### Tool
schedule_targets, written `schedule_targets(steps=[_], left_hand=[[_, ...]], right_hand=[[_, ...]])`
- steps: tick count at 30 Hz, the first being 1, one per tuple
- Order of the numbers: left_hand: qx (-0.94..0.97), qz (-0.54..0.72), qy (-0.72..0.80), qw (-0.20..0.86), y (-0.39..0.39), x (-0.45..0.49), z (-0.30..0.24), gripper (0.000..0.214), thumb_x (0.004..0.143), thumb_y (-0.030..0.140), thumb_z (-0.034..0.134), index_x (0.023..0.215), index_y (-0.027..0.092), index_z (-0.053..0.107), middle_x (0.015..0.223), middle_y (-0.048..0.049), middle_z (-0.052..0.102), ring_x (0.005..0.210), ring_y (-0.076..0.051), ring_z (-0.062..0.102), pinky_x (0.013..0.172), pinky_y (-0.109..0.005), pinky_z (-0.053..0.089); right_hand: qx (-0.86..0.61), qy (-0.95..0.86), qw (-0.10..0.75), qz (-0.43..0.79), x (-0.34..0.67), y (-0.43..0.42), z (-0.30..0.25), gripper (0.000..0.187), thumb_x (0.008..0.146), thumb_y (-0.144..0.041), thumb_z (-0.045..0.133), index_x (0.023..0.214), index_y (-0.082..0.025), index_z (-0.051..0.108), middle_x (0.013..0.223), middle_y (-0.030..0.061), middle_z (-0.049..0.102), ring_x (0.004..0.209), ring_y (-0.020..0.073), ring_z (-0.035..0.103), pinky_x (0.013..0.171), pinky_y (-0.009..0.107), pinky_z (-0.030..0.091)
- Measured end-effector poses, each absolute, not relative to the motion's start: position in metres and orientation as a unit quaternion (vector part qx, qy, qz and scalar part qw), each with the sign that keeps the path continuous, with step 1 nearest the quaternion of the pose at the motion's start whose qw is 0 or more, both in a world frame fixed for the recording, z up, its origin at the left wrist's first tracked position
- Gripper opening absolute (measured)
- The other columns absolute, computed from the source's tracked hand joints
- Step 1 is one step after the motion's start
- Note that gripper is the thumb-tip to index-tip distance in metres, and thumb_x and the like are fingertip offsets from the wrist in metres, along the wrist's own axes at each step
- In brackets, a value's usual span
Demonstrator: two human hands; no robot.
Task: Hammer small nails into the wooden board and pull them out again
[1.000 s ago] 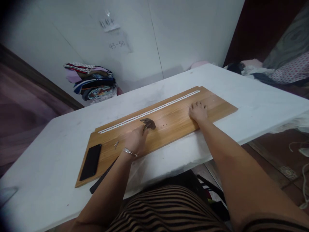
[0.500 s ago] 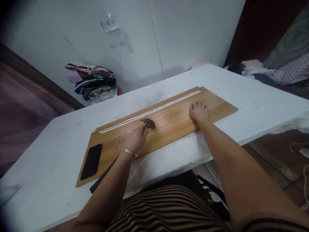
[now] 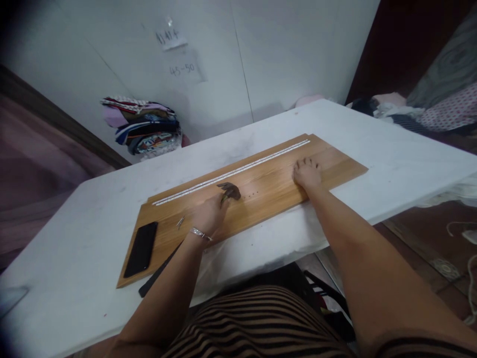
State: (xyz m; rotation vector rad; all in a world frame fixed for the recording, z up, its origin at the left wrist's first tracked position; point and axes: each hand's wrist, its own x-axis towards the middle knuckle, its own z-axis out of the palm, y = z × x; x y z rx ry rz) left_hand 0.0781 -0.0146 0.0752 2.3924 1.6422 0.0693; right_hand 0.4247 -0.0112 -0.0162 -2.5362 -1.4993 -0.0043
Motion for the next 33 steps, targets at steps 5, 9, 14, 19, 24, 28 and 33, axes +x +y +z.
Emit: schedule_targets(steps=[5, 9, 14, 19, 24, 28, 33], left_hand=[[0.822, 0.028, 0.556, 0.119, -0.0152, 0.0781, 0.0739, 0.029, 0.104, 0.034, 0.046, 0.109, 0.015, 0.067, 0.109, -0.0149, 0.077, 0.100, -0.026, 0.072, 0.081, -0.032, 0.049], [0.821, 0.032, 0.558, 0.119, -0.0142, 0.0769, 0.0748, 0.029, 0.104, 0.035, 0.046, 0.109, 0.016, 0.067, 0.107, -0.0142, 0.077, 0.099, -0.026, 0.072, 0.080, -0.031, 0.049], [0.818, 0.027, 0.563, 0.117, -0.0133, 0.0767, 0.0732, 0.028, 0.104, 0.034, 0.046, 0.110, 0.017, 0.068, 0.109, -0.0137, 0.077, 0.099, -0.025, 0.073, 0.082, -0.032, 0.050], [0.819, 0.029, 0.559, 0.123, -0.0148, 0.0771, 0.0736, 0.029, 0.104, 0.034, 0.046, 0.110, 0.017, 0.069, 0.109, -0.0145, 0.077, 0.100, -0.026, 0.072, 0.084, -0.032, 0.051], [0.814, 0.023, 0.568, 0.123, -0.0134, 0.0774, 0.0763, 0.029, 0.103, 0.034, 0.046, 0.107, 0.016, 0.068, 0.105, -0.0141, 0.077, 0.097, -0.026, 0.073, 0.079, -0.031, 0.050], [0.815, 0.025, 0.567, 0.119, -0.0126, 0.0774, 0.0745, 0.029, 0.103, 0.036, 0.047, 0.110, 0.017, 0.068, 0.108, -0.0136, 0.077, 0.098, -0.026, 0.073, 0.080, -0.031, 0.051], [0.818, 0.030, 0.562, 0.121, -0.0143, 0.0774, 0.0738, 0.028, 0.103, 0.033, 0.048, 0.109, 0.017, 0.069, 0.108, -0.0141, 0.077, 0.101, -0.026, 0.073, 0.083, -0.031, 0.051]], right_hand=[[-0.856, -0.506, 0.105, -0.007, 0.4249, -0.0114, -0.0173, 0.053, 0.105, -0.031, 0.023, 0.133, -0.015, 0.064, 0.142, 0.0213, 0.058, 0.131, 0.0342, 0.046, 0.106, 0.052, 0.035], [-0.855, -0.509, 0.102, -0.009, 0.4263, -0.0110, -0.0185, 0.053, 0.105, -0.031, 0.022, 0.133, -0.016, 0.065, 0.140, 0.0216, 0.059, 0.130, 0.0349, 0.047, 0.105, 0.053, 0.036], [-0.854, -0.512, 0.093, -0.009, 0.4252, -0.0120, -0.0166, 0.053, 0.105, -0.031, 0.022, 0.133, -0.015, 0.064, 0.139, 0.0220, 0.059, 0.129, 0.0350, 0.047, 0.104, 0.052, 0.036], [-0.857, -0.507, 0.093, -0.013, 0.4225, -0.0134, -0.0143, 0.053, 0.105, -0.031, 0.022, 0.133, -0.014, 0.064, 0.141, 0.0213, 0.059, 0.129, 0.0340, 0.047, 0.105, 0.051, 0.036], [-0.856, -0.508, 0.092, -0.010, 0.4250, -0.0117, -0.0165, 0.053, 0.105, -0.031, 0.022, 0.132, -0.015, 0.064, 0.140, 0.0214, 0.059, 0.129, 0.0344, 0.047, 0.104, 0.052, 0.036], [-0.857, -0.506, 0.094, -0.009, 0.4271, -0.0103, -0.0191, 0.053, 0.105, -0.032, 0.022, 0.133, -0.016, 0.064, 0.141, 0.0210, 0.058, 0.130, 0.0346, 0.046, 0.104, 0.052, 0.035], [-0.856, -0.507, 0.105, -0.011, 0.4271, -0.0106, -0.0203, 0.052, 0.105, -0.033, 0.023, 0.133, -0.016, 0.064, 0.139, 0.0207, 0.059, 0.131, 0.0342, 0.046, 0.105, 0.051, 0.035]])
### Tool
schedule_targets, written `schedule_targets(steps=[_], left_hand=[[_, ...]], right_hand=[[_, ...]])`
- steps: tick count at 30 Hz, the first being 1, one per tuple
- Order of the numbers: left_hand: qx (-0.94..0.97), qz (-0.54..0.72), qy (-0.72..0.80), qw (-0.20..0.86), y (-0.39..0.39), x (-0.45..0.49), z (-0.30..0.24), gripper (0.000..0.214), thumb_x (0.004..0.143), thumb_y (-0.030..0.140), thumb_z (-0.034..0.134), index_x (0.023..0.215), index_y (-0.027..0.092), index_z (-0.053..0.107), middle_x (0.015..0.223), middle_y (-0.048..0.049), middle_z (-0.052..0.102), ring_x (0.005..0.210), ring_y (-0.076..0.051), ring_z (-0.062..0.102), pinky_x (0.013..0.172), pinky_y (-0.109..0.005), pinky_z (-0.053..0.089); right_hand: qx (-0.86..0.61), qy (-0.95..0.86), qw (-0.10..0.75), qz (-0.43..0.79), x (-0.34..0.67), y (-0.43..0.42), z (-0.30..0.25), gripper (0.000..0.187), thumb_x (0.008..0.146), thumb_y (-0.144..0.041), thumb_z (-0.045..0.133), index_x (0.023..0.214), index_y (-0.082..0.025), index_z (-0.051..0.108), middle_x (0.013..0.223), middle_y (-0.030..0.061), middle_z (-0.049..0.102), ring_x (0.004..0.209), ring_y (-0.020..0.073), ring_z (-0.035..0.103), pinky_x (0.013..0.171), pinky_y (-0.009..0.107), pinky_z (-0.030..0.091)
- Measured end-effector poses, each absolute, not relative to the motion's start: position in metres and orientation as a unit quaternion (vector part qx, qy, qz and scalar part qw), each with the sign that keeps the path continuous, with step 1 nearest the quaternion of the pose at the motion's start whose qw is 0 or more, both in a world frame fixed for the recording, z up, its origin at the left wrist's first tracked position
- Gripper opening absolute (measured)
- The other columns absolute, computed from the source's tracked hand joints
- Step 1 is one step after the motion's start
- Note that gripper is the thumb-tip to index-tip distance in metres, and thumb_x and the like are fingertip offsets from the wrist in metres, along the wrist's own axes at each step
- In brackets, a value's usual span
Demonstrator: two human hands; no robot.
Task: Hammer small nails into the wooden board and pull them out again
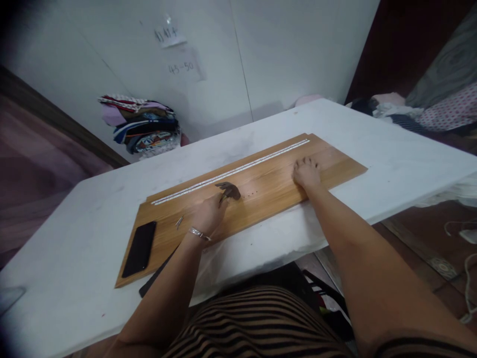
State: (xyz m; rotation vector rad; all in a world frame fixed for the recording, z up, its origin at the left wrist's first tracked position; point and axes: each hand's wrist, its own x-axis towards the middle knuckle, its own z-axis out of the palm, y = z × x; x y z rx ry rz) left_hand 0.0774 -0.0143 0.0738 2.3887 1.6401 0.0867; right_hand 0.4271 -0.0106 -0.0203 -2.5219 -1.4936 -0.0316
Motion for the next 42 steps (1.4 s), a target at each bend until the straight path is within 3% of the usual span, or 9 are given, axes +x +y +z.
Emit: schedule_targets(steps=[22, 37, 42], left_hand=[[0.819, 0.026, 0.561, 0.119, -0.0115, 0.0769, 0.0767, 0.029, 0.105, 0.035, 0.045, 0.106, 0.017, 0.067, 0.104, -0.0133, 0.077, 0.096, -0.025, 0.072, 0.075, -0.030, 0.048], [0.817, 0.030, 0.562, 0.128, -0.0116, 0.0757, 0.0764, 0.030, 0.104, 0.034, 0.045, 0.106, 0.015, 0.068, 0.103, -0.0145, 0.077, 0.095, -0.027, 0.072, 0.075, -0.031, 0.048], [0.820, 0.032, 0.557, 0.129, -0.0111, 0.0762, 0.0719, 0.031, 0.103, 0.034, 0.047, 0.114, 0.016, 0.069, 0.111, -0.0145, 0.077, 0.101, -0.027, 0.072, 0.082, -0.032, 0.049]], right_hand=[[-0.856, -0.507, 0.095, -0.010, 0.4246, -0.0118, -0.0161, 0.055, 0.105, -0.032, 0.022, 0.135, -0.014, 0.063, 0.142, 0.0220, 0.058, 0.129, 0.0343, 0.046, 0.105, 0.052, 0.035], [-0.856, -0.509, 0.088, -0.017, 0.4273, -0.0097, -0.0209, 0.053, 0.106, -0.033, 0.023, 0.134, -0.015, 0.064, 0.141, 0.0209, 0.059, 0.128, 0.0337, 0.048, 0.103, 0.050, 0.035], [-0.856, -0.507, 0.095, -0.018, 0.4248, -0.0113, -0.0181, 0.052, 0.106, -0.032, 0.023, 0.132, -0.016, 0.065, 0.141, 0.0202, 0.059, 0.128, 0.0336, 0.048, 0.103, 0.050, 0.036]])
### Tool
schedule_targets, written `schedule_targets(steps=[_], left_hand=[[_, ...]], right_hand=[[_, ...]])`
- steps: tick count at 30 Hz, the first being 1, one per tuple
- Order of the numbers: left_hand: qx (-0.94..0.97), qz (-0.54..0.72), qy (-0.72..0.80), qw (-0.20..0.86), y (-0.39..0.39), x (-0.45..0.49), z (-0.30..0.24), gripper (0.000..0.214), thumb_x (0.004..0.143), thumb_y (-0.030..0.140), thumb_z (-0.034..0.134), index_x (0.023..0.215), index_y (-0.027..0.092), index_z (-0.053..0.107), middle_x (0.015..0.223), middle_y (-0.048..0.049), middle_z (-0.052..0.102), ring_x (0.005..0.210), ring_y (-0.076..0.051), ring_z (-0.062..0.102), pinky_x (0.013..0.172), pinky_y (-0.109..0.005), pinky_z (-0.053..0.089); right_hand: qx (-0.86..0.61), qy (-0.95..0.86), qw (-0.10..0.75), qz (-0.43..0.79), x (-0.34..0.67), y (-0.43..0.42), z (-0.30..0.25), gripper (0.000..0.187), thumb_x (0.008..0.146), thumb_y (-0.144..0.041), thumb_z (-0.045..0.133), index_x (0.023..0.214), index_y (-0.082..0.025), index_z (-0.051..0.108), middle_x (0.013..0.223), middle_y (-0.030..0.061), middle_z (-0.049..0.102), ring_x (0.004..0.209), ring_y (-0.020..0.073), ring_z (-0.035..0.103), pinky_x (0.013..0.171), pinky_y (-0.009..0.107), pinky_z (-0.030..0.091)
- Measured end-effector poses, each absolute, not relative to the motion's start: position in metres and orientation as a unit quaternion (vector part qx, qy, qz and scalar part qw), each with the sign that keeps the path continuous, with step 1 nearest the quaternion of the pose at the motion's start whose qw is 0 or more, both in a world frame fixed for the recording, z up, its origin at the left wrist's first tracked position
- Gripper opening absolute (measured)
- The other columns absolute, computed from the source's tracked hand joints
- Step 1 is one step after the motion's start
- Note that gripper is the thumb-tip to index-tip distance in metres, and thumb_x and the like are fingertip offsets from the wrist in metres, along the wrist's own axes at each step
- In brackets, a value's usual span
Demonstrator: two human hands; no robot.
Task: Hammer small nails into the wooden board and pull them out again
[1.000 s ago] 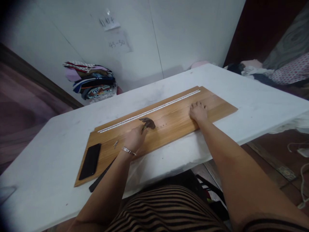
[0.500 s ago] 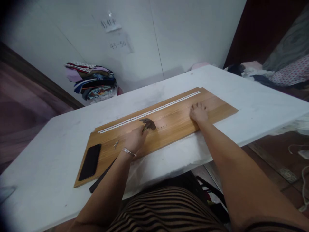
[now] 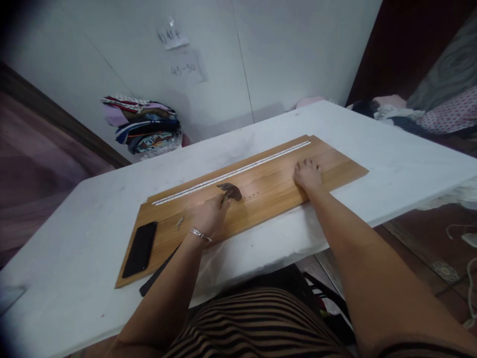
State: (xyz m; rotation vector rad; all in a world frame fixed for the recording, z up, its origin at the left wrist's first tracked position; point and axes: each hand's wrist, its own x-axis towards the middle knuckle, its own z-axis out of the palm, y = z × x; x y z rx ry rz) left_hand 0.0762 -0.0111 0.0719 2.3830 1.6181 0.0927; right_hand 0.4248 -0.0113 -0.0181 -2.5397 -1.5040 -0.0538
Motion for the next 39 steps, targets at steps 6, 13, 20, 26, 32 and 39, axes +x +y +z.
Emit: schedule_targets(steps=[6, 13, 20, 26, 32, 39], left_hand=[[0.816, 0.033, 0.562, 0.131, -0.0104, 0.0744, 0.0718, 0.031, 0.104, 0.036, 0.047, 0.111, 0.016, 0.069, 0.108, -0.0145, 0.077, 0.098, -0.026, 0.072, 0.079, -0.031, 0.049], [0.817, 0.033, 0.560, 0.133, -0.0104, 0.0758, 0.0728, 0.029, 0.104, 0.034, 0.048, 0.112, 0.017, 0.069, 0.109, -0.0137, 0.077, 0.099, -0.025, 0.072, 0.081, -0.030, 0.049], [0.819, 0.032, 0.559, 0.129, -0.0110, 0.0751, 0.0726, 0.029, 0.104, 0.034, 0.048, 0.107, 0.016, 0.069, 0.106, -0.0141, 0.077, 0.097, -0.027, 0.072, 0.078, -0.031, 0.048], [0.818, 0.036, 0.558, 0.133, -0.0099, 0.0744, 0.0747, 0.028, 0.104, 0.034, 0.047, 0.106, 0.016, 0.068, 0.104, -0.0134, 0.077, 0.096, -0.025, 0.072, 0.076, -0.030, 0.048], [0.815, 0.033, 0.561, 0.142, -0.0124, 0.0764, 0.0751, 0.027, 0.104, 0.033, 0.048, 0.104, 0.016, 0.069, 0.104, -0.0140, 0.077, 0.095, -0.026, 0.072, 0.076, -0.031, 0.048], [0.809, 0.042, 0.568, 0.145, -0.0116, 0.0751, 0.0751, 0.029, 0.103, 0.033, 0.047, 0.111, 0.015, 0.069, 0.107, -0.0150, 0.077, 0.097, -0.026, 0.072, 0.079, -0.032, 0.049]], right_hand=[[-0.856, -0.507, 0.098, -0.015, 0.4255, -0.0107, -0.0181, 0.051, 0.105, -0.033, 0.024, 0.130, -0.015, 0.065, 0.140, 0.0212, 0.059, 0.128, 0.0345, 0.048, 0.104, 0.052, 0.037], [-0.857, -0.506, 0.093, -0.019, 0.4241, -0.0114, -0.0173, 0.051, 0.105, -0.032, 0.024, 0.130, -0.015, 0.065, 0.139, 0.0208, 0.060, 0.129, 0.0341, 0.049, 0.104, 0.051, 0.037], [-0.856, -0.506, 0.102, -0.020, 0.4255, -0.0107, -0.0186, 0.051, 0.105, -0.033, 0.024, 0.130, -0.016, 0.066, 0.138, 0.0208, 0.060, 0.127, 0.0337, 0.049, 0.104, 0.051, 0.036], [-0.858, -0.504, 0.098, -0.014, 0.4236, -0.0119, -0.0166, 0.052, 0.105, -0.032, 0.023, 0.130, -0.015, 0.066, 0.139, 0.0212, 0.060, 0.127, 0.0340, 0.048, 0.104, 0.052, 0.035], [-0.856, -0.507, 0.097, -0.019, 0.4214, -0.0137, -0.0130, 0.053, 0.105, -0.032, 0.023, 0.130, -0.016, 0.066, 0.138, 0.0211, 0.060, 0.127, 0.0336, 0.049, 0.104, 0.051, 0.036], [-0.857, -0.506, 0.090, -0.015, 0.4220, -0.0130, -0.0135, 0.053, 0.105, -0.032, 0.022, 0.131, -0.015, 0.065, 0.140, 0.0209, 0.060, 0.127, 0.0334, 0.048, 0.103, 0.050, 0.036]])
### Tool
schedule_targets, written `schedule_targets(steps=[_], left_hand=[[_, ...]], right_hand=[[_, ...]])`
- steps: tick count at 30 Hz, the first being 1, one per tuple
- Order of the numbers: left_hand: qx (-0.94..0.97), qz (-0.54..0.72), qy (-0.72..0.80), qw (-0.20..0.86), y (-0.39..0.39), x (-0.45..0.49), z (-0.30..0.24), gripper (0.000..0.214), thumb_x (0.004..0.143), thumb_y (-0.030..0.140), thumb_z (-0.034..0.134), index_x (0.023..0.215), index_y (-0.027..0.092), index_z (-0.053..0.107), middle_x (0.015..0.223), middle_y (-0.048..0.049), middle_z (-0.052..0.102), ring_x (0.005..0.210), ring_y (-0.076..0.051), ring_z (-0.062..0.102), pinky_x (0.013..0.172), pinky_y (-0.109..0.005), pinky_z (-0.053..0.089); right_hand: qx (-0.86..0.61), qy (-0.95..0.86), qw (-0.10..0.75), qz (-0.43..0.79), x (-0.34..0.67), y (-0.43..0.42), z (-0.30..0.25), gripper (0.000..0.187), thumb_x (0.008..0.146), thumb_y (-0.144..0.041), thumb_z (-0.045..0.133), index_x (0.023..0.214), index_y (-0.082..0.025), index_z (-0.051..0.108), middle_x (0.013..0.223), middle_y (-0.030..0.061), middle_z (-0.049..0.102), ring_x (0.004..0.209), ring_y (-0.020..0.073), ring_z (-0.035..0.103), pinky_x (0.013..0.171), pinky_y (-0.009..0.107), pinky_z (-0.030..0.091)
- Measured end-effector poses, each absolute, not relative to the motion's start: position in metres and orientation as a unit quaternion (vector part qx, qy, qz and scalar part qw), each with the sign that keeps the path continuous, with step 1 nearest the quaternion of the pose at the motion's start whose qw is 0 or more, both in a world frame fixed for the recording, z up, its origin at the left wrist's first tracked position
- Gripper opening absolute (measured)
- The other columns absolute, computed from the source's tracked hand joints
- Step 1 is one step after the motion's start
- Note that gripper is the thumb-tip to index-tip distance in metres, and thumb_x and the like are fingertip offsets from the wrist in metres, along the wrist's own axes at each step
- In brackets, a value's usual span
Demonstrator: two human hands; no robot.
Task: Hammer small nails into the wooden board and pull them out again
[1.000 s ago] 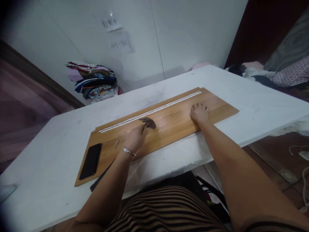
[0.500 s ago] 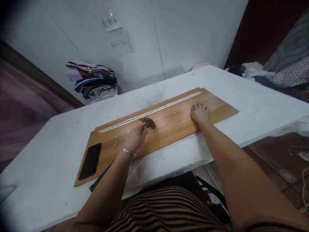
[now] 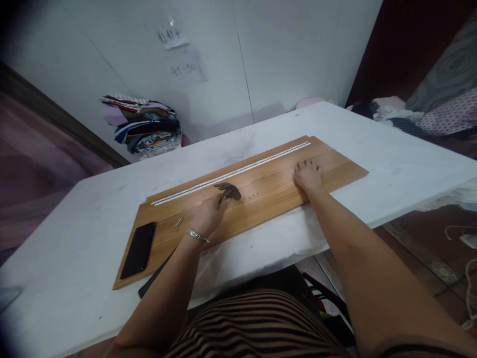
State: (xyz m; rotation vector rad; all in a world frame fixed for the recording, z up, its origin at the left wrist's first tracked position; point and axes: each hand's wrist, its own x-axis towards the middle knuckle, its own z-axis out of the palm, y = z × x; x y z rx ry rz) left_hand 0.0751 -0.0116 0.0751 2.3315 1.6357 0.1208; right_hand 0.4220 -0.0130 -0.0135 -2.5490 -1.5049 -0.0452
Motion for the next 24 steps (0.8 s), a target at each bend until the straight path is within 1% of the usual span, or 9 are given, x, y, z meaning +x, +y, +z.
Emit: schedule_targets(steps=[5, 15, 20, 24], left_hand=[[0.814, 0.036, 0.560, 0.149, -0.0132, 0.0774, 0.0749, 0.029, 0.103, 0.033, 0.047, 0.109, 0.015, 0.070, 0.109, -0.0151, 0.077, 0.101, -0.026, 0.072, 0.082, -0.031, 0.049], [0.812, 0.056, 0.562, 0.149, -0.0100, 0.0730, 0.0716, 0.028, 0.103, 0.034, 0.048, 0.108, 0.016, 0.069, 0.104, -0.0130, 0.077, 0.095, -0.025, 0.072, 0.076, -0.030, 0.048], [0.811, 0.052, 0.561, 0.157, -0.0113, 0.0748, 0.0720, 0.027, 0.102, 0.033, 0.048, 0.109, 0.016, 0.069, 0.108, -0.0137, 0.077, 0.098, -0.026, 0.072, 0.080, -0.031, 0.049], [0.809, 0.050, 0.565, 0.152, -0.0117, 0.0745, 0.0736, 0.028, 0.103, 0.034, 0.048, 0.108, 0.016, 0.069, 0.106, -0.0129, 0.077, 0.097, -0.026, 0.072, 0.079, -0.031, 0.049]], right_hand=[[-0.856, -0.509, 0.091, -0.016, 0.4216, -0.0138, -0.0121, 0.052, 0.105, -0.032, 0.023, 0.131, -0.015, 0.065, 0.139, 0.0211, 0.060, 0.127, 0.0333, 0.049, 0.103, 0.050, 0.035], [-0.858, -0.503, 0.105, -0.009, 0.4219, -0.0132, -0.0129, 0.052, 0.104, -0.033, 0.023, 0.130, -0.015, 0.066, 0.138, 0.0214, 0.060, 0.127, 0.0340, 0.049, 0.105, 0.052, 0.035], [-0.856, -0.505, 0.109, -0.013, 0.4218, -0.0136, -0.0131, 0.052, 0.104, -0.033, 0.023, 0.129, -0.016, 0.066, 0.139, 0.0213, 0.060, 0.127, 0.0340, 0.049, 0.105, 0.052, 0.034], [-0.857, -0.505, 0.104, -0.005, 0.4213, -0.0135, -0.0117, 0.052, 0.104, -0.032, 0.024, 0.130, -0.014, 0.065, 0.140, 0.0218, 0.059, 0.128, 0.0345, 0.048, 0.105, 0.052, 0.035]])
